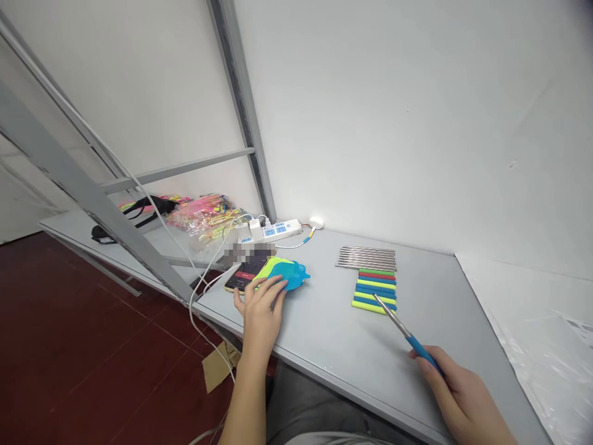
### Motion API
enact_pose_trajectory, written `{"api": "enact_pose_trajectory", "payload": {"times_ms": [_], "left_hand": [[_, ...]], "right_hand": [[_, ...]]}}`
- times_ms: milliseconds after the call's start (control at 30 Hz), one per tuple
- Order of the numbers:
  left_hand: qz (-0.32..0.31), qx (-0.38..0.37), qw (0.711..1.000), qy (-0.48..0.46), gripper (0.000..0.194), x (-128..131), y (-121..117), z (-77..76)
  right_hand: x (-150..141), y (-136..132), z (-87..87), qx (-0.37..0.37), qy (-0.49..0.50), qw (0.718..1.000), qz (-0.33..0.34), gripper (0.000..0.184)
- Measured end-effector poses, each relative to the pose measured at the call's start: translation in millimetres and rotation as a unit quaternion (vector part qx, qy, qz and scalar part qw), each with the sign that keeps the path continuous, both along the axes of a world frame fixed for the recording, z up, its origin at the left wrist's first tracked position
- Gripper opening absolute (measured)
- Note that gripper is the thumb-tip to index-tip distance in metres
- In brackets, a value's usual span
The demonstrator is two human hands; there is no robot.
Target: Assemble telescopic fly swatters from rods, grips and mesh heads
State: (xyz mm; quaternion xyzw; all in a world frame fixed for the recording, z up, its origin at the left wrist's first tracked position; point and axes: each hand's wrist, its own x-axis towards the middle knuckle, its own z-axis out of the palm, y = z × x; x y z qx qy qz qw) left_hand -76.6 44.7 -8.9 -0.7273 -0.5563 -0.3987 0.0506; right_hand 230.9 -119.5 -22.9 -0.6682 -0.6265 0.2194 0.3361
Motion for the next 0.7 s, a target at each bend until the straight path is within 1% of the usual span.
{"api": "enact_pose_trajectory", "payload": {"times_ms": [33,100,200,300,367,467,567,633,700], "left_hand": [[-0.014,0.022,0.999,-0.019,0.021,2,-2,2.0],[-0.061,0.069,0.993,-0.067,0.023,10,-8,6.3],[-0.161,0.109,0.973,-0.126,0.031,33,-20,11.7],[-0.253,0.087,0.953,-0.144,0.036,59,-34,12.1],[-0.291,0.053,0.940,-0.170,0.036,71,-43,8.5],[-0.306,-0.031,0.922,-0.236,0.031,76,-52,0.4],[-0.304,-0.120,0.908,-0.262,0.027,72,-55,-5.5],[-0.302,-0.144,0.904,-0.265,0.026,69,-54,-7.2],[-0.294,-0.145,0.903,-0.278,0.025,68,-52,-7.8]], "right_hand": [[-1,0,-0.2,0.001,-0.004,1.000,0.003,0.032],[-2,0,-0.7,0.014,-0.014,1.000,-0.001,0.031],[-1,0,-0.8,0.047,-0.028,0.998,-0.019,0.032],[4,-4,-0.8,0.075,-0.036,0.996,-0.038,0.034],[10,-9,-1.3,0.080,-0.039,0.995,-0.052,0.034],[18,-19,-1.9,0.064,-0.039,0.995,-0.062,0.034],[22,-30,-1.1,0.042,-0.032,0.998,-0.041,0.032],[23,-34,0.1,0.034,-0.028,0.999,-0.023,0.030],[24,-34,1.1,0.028,-0.026,0.999,-0.012,0.031]]}}
